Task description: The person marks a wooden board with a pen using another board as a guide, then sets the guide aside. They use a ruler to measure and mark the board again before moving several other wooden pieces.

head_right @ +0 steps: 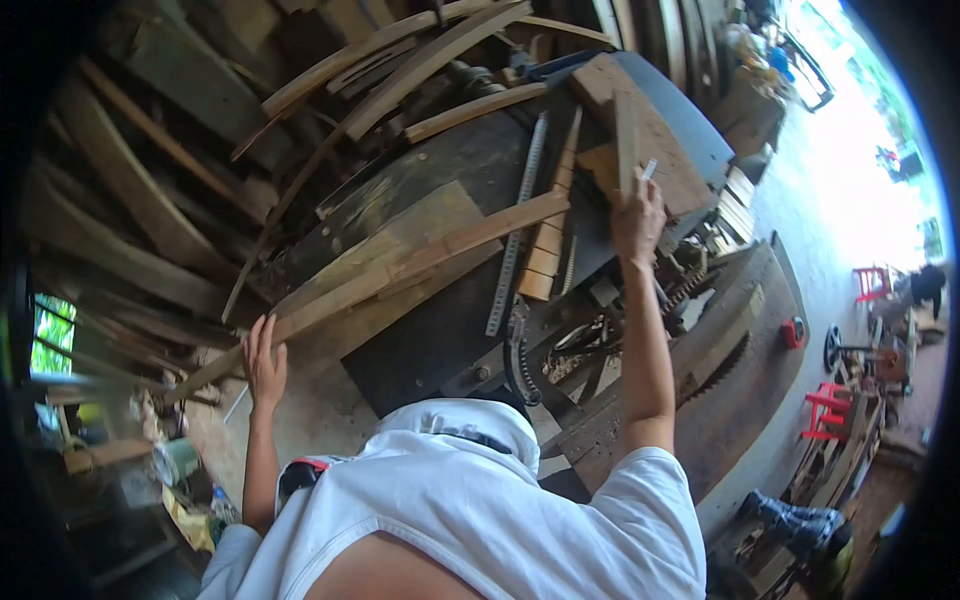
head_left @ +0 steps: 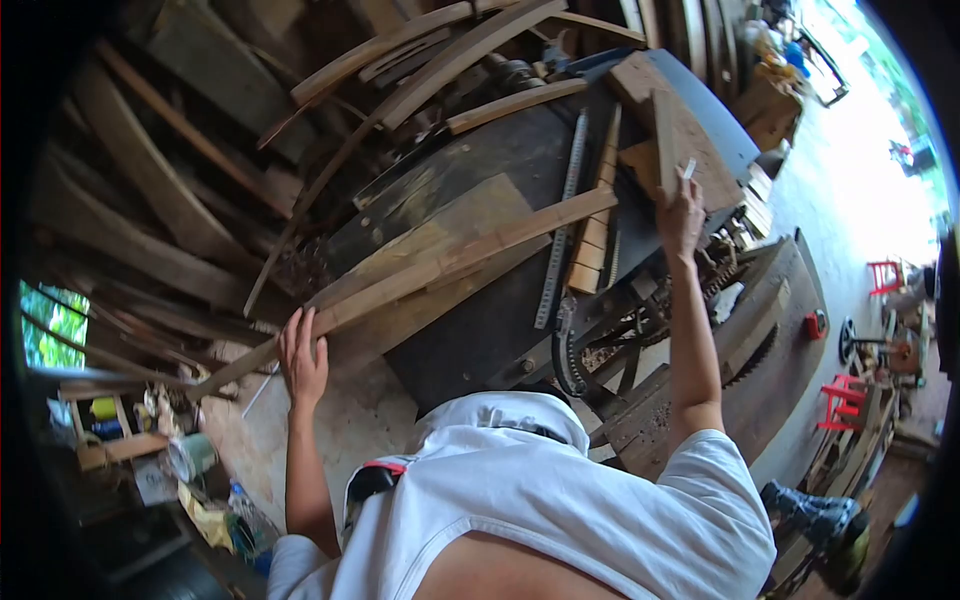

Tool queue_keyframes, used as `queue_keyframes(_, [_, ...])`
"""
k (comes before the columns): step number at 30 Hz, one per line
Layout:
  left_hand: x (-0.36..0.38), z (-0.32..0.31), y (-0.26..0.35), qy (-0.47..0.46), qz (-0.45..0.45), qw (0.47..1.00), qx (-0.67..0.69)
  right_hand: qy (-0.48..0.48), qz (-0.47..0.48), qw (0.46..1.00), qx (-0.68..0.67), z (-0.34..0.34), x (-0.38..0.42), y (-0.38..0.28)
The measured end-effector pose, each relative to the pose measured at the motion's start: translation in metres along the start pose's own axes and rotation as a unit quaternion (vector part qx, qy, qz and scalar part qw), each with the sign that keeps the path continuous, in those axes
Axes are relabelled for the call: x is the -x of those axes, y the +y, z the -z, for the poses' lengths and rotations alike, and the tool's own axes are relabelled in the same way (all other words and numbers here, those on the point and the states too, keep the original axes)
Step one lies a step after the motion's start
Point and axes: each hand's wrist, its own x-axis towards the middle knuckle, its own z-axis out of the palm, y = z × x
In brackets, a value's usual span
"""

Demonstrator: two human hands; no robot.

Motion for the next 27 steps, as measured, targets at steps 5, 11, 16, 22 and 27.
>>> queue_keyframes(5, [0.000, 0.006, -0.030, -0.045, 0.013, 0.994, -0.100, -0.039, 0.025, 0.998, -0.032, 0.010, 0.019, -0.038])
queue_keyframes(11, [-0.008, 0.001, -0.063, -0.054, -0.010, 0.998, -0.013, -0.039, 0.079, 0.995, -0.054, 0.032, 0.059, -0.077])
queue_keyframes(16, [-0.013, 0.019, -0.035, -0.023, -0.065, 0.996, 0.049, -0.041, 0.062, 0.994, -0.076, 0.053, 0.096, -0.106])
queue_keyframes(22, [-0.018, 0.010, -0.001, -0.008, -0.073, 0.980, 0.184, -0.014, 0.029, 0.995, -0.091, 0.074, 0.135, -0.141])
queue_keyframes(27, [-0.043, 0.001, 0.054, -0.009, -0.052, 0.945, 0.322, 0.003, 0.006, 0.996, -0.091, 0.089, 0.160, -0.167])
